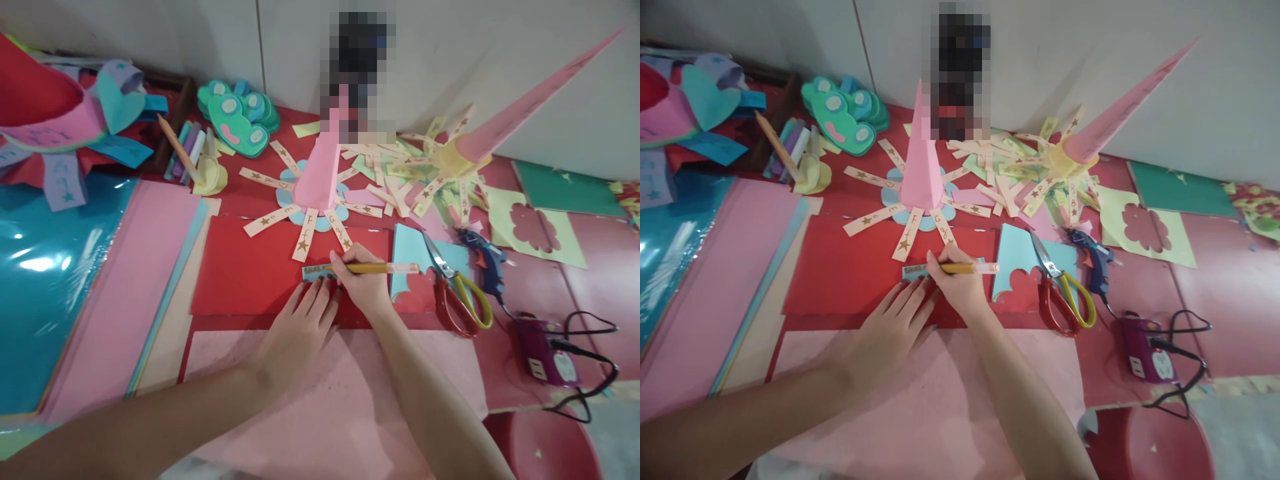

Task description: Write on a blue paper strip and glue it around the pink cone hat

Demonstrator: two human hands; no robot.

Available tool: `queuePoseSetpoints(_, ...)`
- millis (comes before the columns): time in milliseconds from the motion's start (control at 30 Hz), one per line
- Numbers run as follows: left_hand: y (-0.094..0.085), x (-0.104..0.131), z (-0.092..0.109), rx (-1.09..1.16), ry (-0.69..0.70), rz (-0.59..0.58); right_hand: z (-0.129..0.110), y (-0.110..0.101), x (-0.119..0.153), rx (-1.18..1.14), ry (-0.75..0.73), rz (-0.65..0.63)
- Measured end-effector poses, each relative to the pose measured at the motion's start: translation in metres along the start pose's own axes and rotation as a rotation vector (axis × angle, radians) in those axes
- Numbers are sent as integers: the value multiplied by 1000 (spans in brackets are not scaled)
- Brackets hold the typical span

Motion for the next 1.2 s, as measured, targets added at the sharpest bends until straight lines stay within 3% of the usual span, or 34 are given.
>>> queuePoseSetpoints(367, -1, 1, 0, -35, 13, -3, 1, 1, -1, 29, -70, 15)
queuePoseSetpoints(1200, -1, 1, 0, -17, 15, -27, 4, 0, -1, -18, -3, 64)
Point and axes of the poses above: each hand's wrist, its own x-axis away from the middle knuckle, its own y-axis out of the palm, z = x × y, the point moved 1 cm from there along -x, towards the middle knuckle, and after that the axes turned 11 degrees about -x, right-handed, at the moved point
